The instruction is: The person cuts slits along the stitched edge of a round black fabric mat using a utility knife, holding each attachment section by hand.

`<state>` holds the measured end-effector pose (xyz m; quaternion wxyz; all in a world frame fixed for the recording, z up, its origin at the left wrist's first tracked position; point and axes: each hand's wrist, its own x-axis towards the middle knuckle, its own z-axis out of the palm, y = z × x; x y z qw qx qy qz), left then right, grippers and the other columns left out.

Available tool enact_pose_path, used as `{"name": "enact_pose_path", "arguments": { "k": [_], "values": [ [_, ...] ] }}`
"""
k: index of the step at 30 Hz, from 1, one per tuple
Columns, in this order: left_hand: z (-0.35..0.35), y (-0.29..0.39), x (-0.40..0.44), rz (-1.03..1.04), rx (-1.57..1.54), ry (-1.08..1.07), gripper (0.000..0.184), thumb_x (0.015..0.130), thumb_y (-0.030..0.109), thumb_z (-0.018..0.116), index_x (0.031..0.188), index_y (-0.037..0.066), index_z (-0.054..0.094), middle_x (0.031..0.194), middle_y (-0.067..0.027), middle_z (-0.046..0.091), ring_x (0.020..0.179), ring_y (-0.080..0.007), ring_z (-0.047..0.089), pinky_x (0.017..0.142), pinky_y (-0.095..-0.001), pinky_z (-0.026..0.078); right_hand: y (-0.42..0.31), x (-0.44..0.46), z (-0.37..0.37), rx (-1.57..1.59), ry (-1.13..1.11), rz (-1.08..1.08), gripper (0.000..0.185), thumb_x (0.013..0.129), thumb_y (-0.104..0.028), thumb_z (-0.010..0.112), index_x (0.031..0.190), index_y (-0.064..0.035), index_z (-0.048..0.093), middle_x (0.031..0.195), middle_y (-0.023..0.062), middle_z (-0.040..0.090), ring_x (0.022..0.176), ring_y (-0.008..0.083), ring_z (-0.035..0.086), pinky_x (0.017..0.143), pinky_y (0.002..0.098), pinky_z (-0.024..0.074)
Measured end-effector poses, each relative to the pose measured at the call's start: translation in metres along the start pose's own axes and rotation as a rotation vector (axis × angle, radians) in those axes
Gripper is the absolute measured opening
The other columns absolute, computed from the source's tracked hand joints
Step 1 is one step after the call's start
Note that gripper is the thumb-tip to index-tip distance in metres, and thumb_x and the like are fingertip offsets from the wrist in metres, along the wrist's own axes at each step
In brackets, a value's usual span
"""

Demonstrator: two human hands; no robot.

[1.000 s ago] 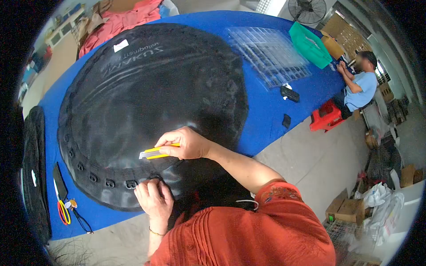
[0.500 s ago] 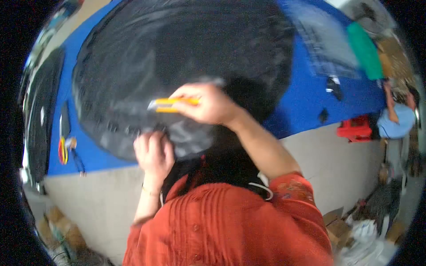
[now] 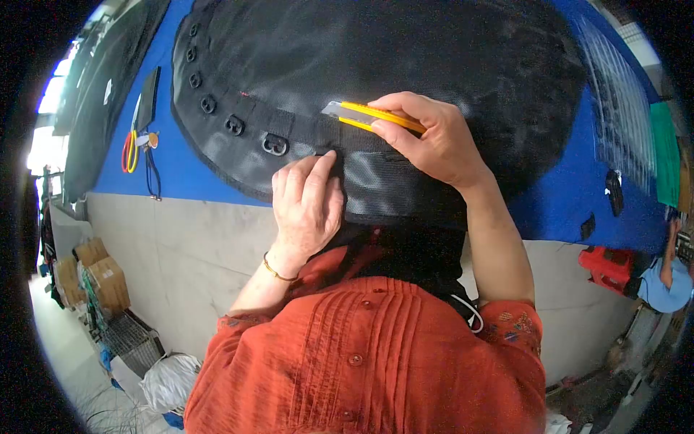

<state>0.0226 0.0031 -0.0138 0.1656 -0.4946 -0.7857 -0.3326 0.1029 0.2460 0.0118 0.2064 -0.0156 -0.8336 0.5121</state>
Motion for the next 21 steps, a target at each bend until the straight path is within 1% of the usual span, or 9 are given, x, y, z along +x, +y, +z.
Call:
{"name": "enact_pose_path", "arguments": {
  "k": [2,5,7,8,10,11,15,17,21],
  "values": [
    [0.000,-0.001,0.000,0.001,0.000,-0.005,0.045,0.088,0.004,0.076,0.132,0.003,0.071,0.118,-0.0128,0.069,0.102,-0.0312,0.065,0.093,-0.0433,0.049,-0.002,-0.001,-0.001,-0.013,-0.004,0.006,0.022,0.103,-0.006,0.075,0.125,-0.0019,0.076,0.101,0.0020,0.077,0.077,0.0037,0.065,0.068,0.0200,0.0526],
    [0.001,-0.002,0.002,0.007,-0.005,-0.007,0.042,0.087,0.004,0.075,0.129,0.003,0.071,0.117,-0.0126,0.070,0.102,-0.0313,0.065,0.092,-0.0433,0.049,-0.012,-0.002,-0.006,-0.023,-0.022,0.072,0.022,0.104,-0.007,0.076,0.125,-0.0013,0.076,0.104,0.0033,0.077,0.082,0.0059,0.068,0.073,0.0220,0.0562],
    [0.002,-0.003,0.001,0.023,-0.014,0.000,0.039,0.086,0.003,0.074,0.125,0.002,0.072,0.116,-0.0126,0.070,0.101,-0.0315,0.066,0.091,-0.0432,0.050,-0.021,-0.006,-0.007,-0.098,-0.018,0.076,0.024,0.101,-0.013,0.080,0.122,-0.0027,0.076,0.111,0.0123,0.080,0.098,0.0214,0.078,0.085,0.0323,0.0618],
    [0.003,-0.003,0.000,0.018,-0.016,0.000,0.039,0.086,0.003,0.074,0.125,0.002,0.072,0.116,-0.0126,0.070,0.101,-0.0315,0.066,0.091,-0.0432,0.050,-0.025,-0.008,-0.008,-0.098,-0.023,0.079,0.024,0.101,-0.013,0.080,0.122,-0.0027,0.076,0.111,0.0123,0.080,0.098,0.0214,0.078,0.085,0.0323,0.0618],
    [0.003,-0.002,0.001,0.017,-0.010,0.012,0.036,0.084,0.004,0.074,0.121,0.003,0.073,0.116,-0.0128,0.070,0.100,-0.0320,0.066,0.091,-0.0433,0.050,-0.032,-0.012,-0.009,-0.236,-0.061,0.028,0.025,0.099,-0.014,0.081,0.121,-0.0029,0.076,0.108,0.0139,0.078,0.095,0.0256,0.078,0.084,0.0339,0.0612],
    [0.004,-0.001,0.002,0.010,-0.011,0.013,0.036,0.084,0.004,0.074,0.121,0.003,0.073,0.116,-0.0128,0.070,0.100,-0.0320,0.066,0.091,-0.0433,0.050,-0.037,-0.015,-0.008,-0.257,-0.066,0.028,0.026,0.097,-0.014,0.082,0.121,-0.0043,0.076,0.105,0.0141,0.078,0.091,0.0276,0.077,0.081,0.0342,0.0616],
    [0.005,-0.002,0.001,0.008,-0.005,0.024,0.037,0.083,0.005,0.074,0.119,0.003,0.073,0.116,-0.0131,0.070,0.100,-0.0323,0.066,0.091,-0.0433,0.050,-0.039,-0.019,-0.006,-0.298,-0.086,-0.016,0.027,0.096,-0.014,0.083,0.121,-0.0056,0.077,0.103,0.0132,0.077,0.086,0.0271,0.077,0.075,0.0347,0.0619],
    [0.006,-0.002,0.001,0.010,-0.006,0.025,0.037,0.083,0.006,0.074,0.120,0.003,0.073,0.115,-0.0131,0.070,0.100,-0.0324,0.066,0.090,-0.0434,0.050,-0.039,-0.018,-0.005,-0.387,-0.079,-0.082,0.027,0.095,-0.014,0.084,0.120,-0.0075,0.077,0.099,0.0107,0.076,0.081,0.0271,0.076,0.070,0.0359,0.0617],
    [0.006,-0.002,0.000,0.014,-0.013,0.042,0.038,0.084,0.007,0.073,0.122,0.002,0.074,0.115,-0.0129,0.070,0.100,-0.0322,0.067,0.090,-0.0435,0.050,-0.040,-0.014,-0.001,-0.448,-0.061,-0.118,0.027,0.094,-0.015,0.084,0.120,-0.0087,0.078,0.097,0.0088,0.075,0.077,0.0272,0.075,0.068,0.0367,0.0613]
  ]
}}
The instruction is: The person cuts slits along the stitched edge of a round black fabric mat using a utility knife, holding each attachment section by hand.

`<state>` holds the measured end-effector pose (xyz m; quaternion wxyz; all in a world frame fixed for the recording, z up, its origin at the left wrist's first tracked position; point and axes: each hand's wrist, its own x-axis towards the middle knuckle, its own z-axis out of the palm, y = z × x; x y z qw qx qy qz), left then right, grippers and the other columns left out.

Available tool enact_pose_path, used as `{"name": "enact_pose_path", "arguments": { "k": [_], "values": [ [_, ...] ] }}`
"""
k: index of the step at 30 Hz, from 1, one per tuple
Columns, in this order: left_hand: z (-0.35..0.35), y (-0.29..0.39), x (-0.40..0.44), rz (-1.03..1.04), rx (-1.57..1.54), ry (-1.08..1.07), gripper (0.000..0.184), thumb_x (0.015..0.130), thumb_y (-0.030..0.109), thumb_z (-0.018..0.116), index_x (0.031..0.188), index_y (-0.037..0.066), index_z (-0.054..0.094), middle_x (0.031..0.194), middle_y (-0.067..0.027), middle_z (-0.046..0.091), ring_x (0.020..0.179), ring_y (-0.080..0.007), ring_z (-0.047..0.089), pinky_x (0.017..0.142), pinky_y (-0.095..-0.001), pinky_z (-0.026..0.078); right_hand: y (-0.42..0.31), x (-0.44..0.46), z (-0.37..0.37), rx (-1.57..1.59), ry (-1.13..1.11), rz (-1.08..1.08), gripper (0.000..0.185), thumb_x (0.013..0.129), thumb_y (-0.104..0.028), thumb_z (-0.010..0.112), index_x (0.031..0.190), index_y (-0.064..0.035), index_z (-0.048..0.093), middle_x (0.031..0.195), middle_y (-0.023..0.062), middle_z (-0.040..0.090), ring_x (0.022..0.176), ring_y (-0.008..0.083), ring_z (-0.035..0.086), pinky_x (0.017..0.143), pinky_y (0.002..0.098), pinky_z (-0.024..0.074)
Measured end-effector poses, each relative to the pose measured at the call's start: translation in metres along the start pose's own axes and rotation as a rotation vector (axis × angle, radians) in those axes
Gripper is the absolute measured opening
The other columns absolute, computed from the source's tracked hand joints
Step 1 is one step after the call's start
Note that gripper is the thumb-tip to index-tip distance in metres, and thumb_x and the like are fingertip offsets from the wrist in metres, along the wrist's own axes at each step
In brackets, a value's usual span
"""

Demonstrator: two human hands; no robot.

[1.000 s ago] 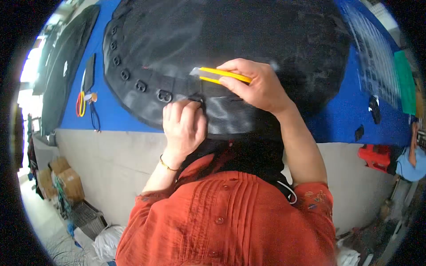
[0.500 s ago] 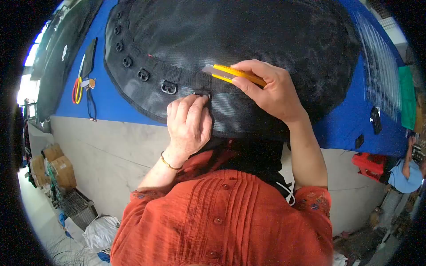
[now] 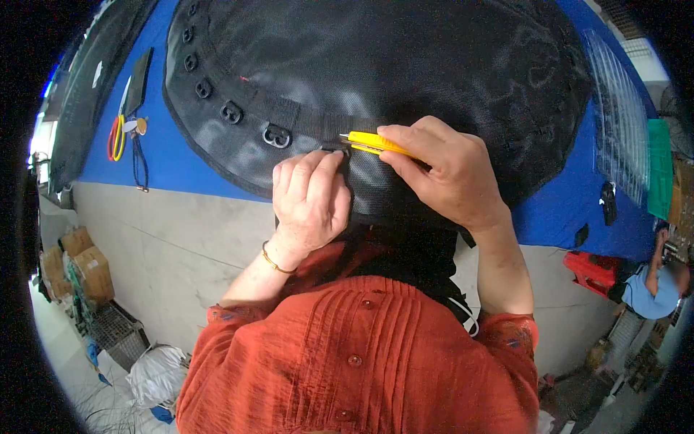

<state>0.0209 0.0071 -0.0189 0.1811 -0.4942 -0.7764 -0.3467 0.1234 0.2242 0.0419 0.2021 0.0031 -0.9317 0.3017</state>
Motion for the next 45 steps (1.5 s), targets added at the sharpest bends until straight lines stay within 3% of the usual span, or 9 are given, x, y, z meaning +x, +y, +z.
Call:
{"name": "enact_pose_path", "arguments": {
  "k": [7,31,33,37,44,45],
  "values": [
    [-0.001,0.000,0.000,0.016,0.003,0.004,0.045,0.082,0.007,0.074,0.127,0.001,0.074,0.115,-0.0125,0.070,0.099,-0.0309,0.067,0.089,-0.0429,0.050,0.000,0.004,0.004,-0.063,0.001,-0.021,0.028,0.093,-0.015,0.085,0.120,-0.0095,0.078,0.097,0.0084,0.075,0.076,0.0271,0.074,0.067,0.0363,0.0607],
    [0.001,0.002,0.003,0.018,-0.008,0.022,0.044,0.083,0.006,0.073,0.126,0.001,0.074,0.112,-0.0106,0.070,0.096,-0.0289,0.068,0.088,-0.0421,0.051,-0.015,0.020,-0.003,-0.087,-0.036,-0.037,0.027,0.091,-0.015,0.086,0.116,-0.0111,0.079,0.090,0.0063,0.071,0.070,0.0260,0.072,0.061,0.0369,0.0569],
    [-0.001,0.001,0.003,0.018,-0.017,0.023,0.044,0.082,0.006,0.073,0.126,0.001,0.074,0.111,-0.0108,0.070,0.095,-0.0290,0.068,0.087,-0.0415,0.051,-0.017,0.022,-0.008,-0.117,-0.105,0.013,0.035,0.087,-0.005,0.088,0.121,-0.0084,0.080,0.094,0.0093,0.075,0.075,0.0243,0.073,0.065,0.0332,0.0575],
    [0.001,0.002,0.003,0.012,-0.014,0.026,0.044,0.081,0.006,0.074,0.125,0.000,0.074,0.111,-0.0111,0.070,0.095,-0.0291,0.068,0.088,-0.0414,0.051,-0.019,0.029,-0.013,-0.141,-0.127,-0.051,0.034,0.087,-0.003,0.088,0.119,-0.0084,0.080,0.093,0.0088,0.075,0.073,0.0232,0.072,0.063,0.0322,0.0565],
    [-0.001,0.002,0.005,0.013,-0.015,0.028,0.044,0.080,0.005,0.073,0.124,0.000,0.075,0.110,-0.0110,0.070,0.094,-0.0289,0.068,0.088,-0.0414,0.052,-0.016,0.038,-0.013,-0.165,-0.156,-0.084,0.034,0.086,-0.003,0.088,0.119,-0.0080,0.080,0.092,0.0084,0.074,0.071,0.0222,0.072,0.062,0.0317,0.0560],
    [-0.001,0.002,0.005,0.013,-0.017,0.026,0.044,0.080,0.006,0.073,0.124,0.000,0.075,0.110,-0.0110,0.070,0.095,-0.0287,0.068,0.088,-0.0414,0.052,-0.014,0.038,-0.011,-0.149,-0.135,-0.087,0.029,0.089,-0.010,0.087,0.117,-0.0102,0.080,0.090,0.0065,0.071,0.070,0.0235,0.071,0.061,0.0344,0.0559]
  ]
}}
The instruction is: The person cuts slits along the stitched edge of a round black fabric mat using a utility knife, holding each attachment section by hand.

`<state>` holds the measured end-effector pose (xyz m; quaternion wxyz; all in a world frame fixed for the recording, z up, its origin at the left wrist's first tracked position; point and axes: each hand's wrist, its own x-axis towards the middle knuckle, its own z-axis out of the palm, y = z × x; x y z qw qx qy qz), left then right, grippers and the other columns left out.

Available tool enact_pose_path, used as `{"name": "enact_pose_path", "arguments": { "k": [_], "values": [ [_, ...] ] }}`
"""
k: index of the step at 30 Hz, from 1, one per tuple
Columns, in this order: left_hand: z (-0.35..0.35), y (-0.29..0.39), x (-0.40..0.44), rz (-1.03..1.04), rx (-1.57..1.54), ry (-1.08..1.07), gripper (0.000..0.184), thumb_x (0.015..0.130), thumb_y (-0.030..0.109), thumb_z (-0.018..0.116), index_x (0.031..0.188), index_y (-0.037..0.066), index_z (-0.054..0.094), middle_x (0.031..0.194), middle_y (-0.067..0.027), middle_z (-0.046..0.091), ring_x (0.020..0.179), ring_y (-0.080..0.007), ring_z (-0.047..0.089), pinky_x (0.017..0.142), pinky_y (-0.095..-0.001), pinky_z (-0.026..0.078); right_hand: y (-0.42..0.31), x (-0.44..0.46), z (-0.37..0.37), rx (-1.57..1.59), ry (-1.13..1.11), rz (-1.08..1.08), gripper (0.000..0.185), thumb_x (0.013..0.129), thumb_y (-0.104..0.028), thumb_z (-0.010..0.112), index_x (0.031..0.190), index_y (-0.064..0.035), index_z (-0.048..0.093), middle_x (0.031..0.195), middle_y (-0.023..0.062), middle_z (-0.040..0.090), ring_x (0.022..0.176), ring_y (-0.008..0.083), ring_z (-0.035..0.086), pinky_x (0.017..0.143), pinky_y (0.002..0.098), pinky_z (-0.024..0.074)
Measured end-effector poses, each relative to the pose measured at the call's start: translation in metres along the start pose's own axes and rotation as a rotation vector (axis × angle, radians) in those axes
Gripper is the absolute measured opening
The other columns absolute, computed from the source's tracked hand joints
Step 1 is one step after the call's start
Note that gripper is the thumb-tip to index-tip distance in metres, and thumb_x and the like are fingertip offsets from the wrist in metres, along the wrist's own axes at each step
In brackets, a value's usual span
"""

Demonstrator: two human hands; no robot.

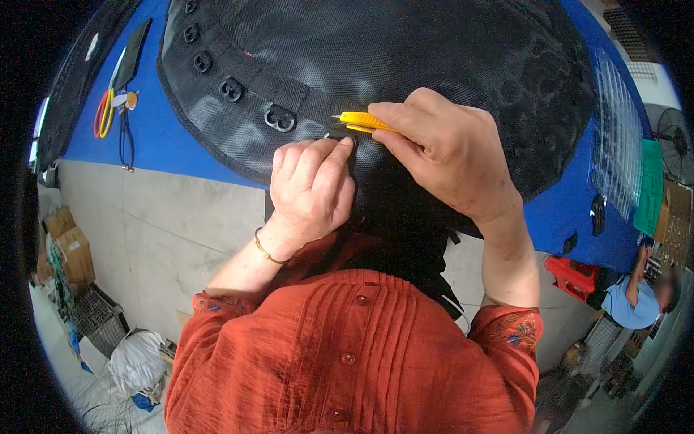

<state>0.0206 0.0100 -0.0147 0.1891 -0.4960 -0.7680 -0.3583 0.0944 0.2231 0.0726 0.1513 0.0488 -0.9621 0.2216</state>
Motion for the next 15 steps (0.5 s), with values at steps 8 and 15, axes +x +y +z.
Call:
{"name": "enact_pose_path", "arguments": {
  "k": [8,15],
  "values": [
    [-0.0003,-0.0002,-0.0006,0.002,0.011,-0.015,0.045,0.080,0.007,0.074,0.125,0.001,0.075,0.111,-0.0109,0.070,0.095,-0.0284,0.067,0.088,-0.0415,0.052,0.0024,-0.0008,0.0003,0.023,-0.015,-0.002,0.024,0.092,-0.017,0.084,0.116,-0.0124,0.080,0.088,0.0049,0.068,0.070,0.0248,0.071,0.061,0.0373,0.0563],
    [0.0012,-0.0027,-0.0030,0.021,0.021,-0.024,0.046,0.080,0.013,0.074,0.124,-0.002,0.074,0.114,-0.0115,0.069,0.097,-0.0273,0.066,0.090,-0.0421,0.050,0.0017,0.0012,-0.0006,-0.005,-0.059,-0.025,0.033,0.088,-0.006,0.087,0.120,-0.0074,0.080,0.091,0.0083,0.072,0.072,0.0224,0.072,0.063,0.0325,0.0570]
  ]
}}
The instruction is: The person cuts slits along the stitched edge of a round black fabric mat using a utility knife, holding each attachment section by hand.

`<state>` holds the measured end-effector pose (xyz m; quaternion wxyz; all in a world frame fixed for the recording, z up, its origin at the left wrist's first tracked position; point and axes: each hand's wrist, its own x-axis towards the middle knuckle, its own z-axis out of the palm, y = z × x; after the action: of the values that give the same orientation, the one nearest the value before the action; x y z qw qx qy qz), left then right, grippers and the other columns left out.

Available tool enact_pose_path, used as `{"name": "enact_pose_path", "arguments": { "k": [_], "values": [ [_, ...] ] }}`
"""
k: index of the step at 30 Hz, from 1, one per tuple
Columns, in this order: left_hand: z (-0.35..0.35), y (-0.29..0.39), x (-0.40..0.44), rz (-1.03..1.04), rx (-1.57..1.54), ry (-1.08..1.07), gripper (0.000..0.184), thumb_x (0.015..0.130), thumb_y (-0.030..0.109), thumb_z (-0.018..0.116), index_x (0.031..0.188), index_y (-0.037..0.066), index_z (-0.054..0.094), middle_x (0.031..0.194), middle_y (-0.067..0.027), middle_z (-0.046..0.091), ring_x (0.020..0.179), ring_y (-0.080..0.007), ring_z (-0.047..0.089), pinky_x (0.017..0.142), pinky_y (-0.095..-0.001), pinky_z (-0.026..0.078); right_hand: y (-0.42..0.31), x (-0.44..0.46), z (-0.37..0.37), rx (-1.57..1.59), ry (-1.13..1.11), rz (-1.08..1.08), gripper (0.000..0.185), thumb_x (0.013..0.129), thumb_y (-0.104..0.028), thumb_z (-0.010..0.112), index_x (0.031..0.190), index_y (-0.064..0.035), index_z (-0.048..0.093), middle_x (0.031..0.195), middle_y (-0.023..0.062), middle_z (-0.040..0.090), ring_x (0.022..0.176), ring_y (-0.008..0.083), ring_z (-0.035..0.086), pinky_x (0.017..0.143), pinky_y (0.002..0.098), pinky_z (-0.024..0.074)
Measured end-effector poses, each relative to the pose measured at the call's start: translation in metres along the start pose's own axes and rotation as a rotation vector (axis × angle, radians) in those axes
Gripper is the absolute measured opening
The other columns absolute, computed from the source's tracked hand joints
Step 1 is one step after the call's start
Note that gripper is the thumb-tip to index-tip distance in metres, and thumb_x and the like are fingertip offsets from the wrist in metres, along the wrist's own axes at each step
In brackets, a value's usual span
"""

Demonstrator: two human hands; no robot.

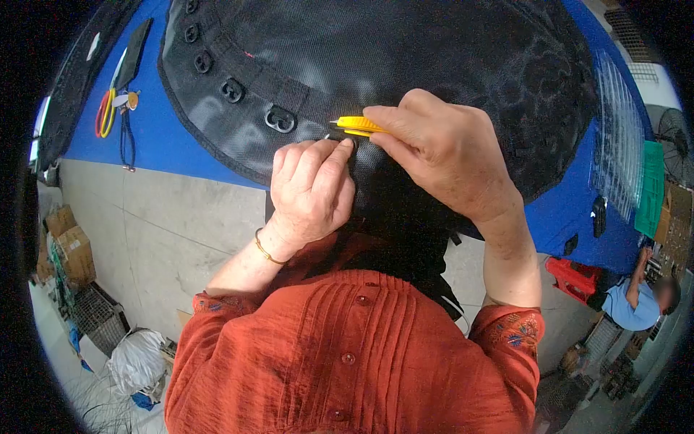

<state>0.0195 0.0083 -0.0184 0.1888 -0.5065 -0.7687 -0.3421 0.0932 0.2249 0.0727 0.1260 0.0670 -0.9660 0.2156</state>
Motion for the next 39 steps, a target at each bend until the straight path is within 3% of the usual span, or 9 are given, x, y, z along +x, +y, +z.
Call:
{"name": "enact_pose_path", "arguments": {
  "k": [8,10,28,31,39],
  "values": [
    [-0.002,0.003,0.003,-0.019,-0.010,0.012,0.047,0.077,0.006,0.075,0.124,0.000,0.075,0.111,-0.0120,0.070,0.094,-0.0292,0.067,0.088,-0.0417,0.052,-0.005,-0.003,0.002,-0.064,-0.016,-0.022,0.035,0.090,-0.009,0.086,0.124,-0.0078,0.078,0.089,0.0070,0.068,0.071,0.0230,0.070,0.061,0.0346,0.0564],
    [-0.003,0.003,0.003,-0.019,-0.005,0.007,0.047,0.077,0.006,0.074,0.124,0.000,0.075,0.111,-0.0119,0.070,0.094,-0.0292,0.068,0.088,-0.0418,0.052,-0.005,-0.005,0.005,-0.092,-0.003,-0.036,0.028,0.097,-0.019,0.079,0.123,-0.0108,0.075,0.089,0.0060,0.060,0.071,0.0247,0.070,0.061,0.0377,0.0560],
    [-0.002,0.002,0.002,-0.033,-0.013,0.000,0.047,0.078,0.006,0.074,0.124,0.000,0.075,0.111,-0.0119,0.070,0.096,-0.0295,0.068,0.089,-0.0419,0.052,-0.006,-0.016,0.004,-0.011,0.016,0.055,0.026,0.098,-0.017,0.079,0.123,-0.0091,0.075,0.091,0.0079,0.066,0.075,0.0277,0.072,0.064,0.0389,0.0575],
    [0.000,0.001,0.000,-0.014,0.010,-0.008,0.046,0.079,0.013,0.075,0.123,-0.001,0.076,0.113,-0.0127,0.070,0.099,-0.0274,0.067,0.093,-0.0420,0.051,-0.005,-0.017,0.002,0.009,0.033,0.078,0.025,0.097,-0.017,0.080,0.121,-0.0093,0.077,0.091,0.0074,0.067,0.073,0.0272,0.073,0.063,0.0379,0.0576],
    [0.000,0.002,0.000,-0.019,0.005,-0.007,0.045,0.080,0.013,0.074,0.123,-0.001,0.076,0.113,-0.0118,0.070,0.099,-0.0269,0.067,0.093,-0.0422,0.051,-0.004,-0.012,0.003,-0.012,0.072,0.017,0.027,0.095,-0.018,0.082,0.121,-0.0106,0.078,0.088,0.0054,0.065,0.071,0.0262,0.070,0.061,0.0379,0.0557]
  ]
}}
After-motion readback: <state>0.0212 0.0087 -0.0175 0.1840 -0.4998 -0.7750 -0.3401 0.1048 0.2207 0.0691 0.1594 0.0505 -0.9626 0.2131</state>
